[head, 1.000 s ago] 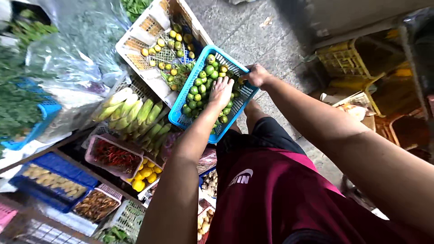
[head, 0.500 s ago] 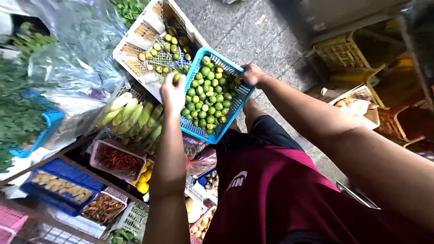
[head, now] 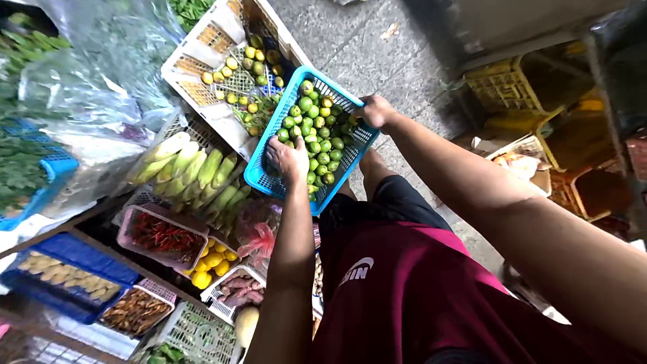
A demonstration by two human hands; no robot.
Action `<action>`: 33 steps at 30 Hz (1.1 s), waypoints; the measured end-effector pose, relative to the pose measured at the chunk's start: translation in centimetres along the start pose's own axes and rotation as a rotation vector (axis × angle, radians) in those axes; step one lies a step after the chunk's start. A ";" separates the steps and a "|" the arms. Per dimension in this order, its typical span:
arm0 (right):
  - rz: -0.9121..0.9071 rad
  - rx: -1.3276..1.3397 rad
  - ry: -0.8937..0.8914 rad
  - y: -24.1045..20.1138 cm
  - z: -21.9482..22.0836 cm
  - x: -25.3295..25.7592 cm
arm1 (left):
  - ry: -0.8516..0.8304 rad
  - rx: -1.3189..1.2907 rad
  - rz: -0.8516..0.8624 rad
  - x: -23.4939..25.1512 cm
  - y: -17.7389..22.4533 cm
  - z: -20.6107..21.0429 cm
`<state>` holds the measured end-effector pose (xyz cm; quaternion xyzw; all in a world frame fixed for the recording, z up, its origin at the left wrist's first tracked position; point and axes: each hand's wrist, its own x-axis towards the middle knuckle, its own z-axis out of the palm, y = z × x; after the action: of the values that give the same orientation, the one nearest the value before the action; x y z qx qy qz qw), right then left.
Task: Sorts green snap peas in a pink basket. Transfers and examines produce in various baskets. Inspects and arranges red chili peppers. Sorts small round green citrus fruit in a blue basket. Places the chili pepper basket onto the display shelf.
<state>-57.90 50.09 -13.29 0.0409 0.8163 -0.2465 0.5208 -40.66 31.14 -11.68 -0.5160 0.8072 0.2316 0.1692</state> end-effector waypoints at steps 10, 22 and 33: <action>-0.001 0.006 0.018 -1.1 0.5 -0.3 | 0.159 -0.087 0.154 3.5 -0.4 2.5; -0.146 0.154 0.053 1.0 1.2 -0.9 | -0.154 -0.023 0.576 -6.2 5.5 6.2; -0.178 0.056 0.031 1.4 0.8 -0.4 | 0.009 0.011 0.177 1.7 -1.3 1.7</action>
<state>-56.59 51.03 -13.68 -0.0134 0.8174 -0.3140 0.4829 -40.16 30.28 -14.19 -0.4427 0.8516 0.2389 0.1476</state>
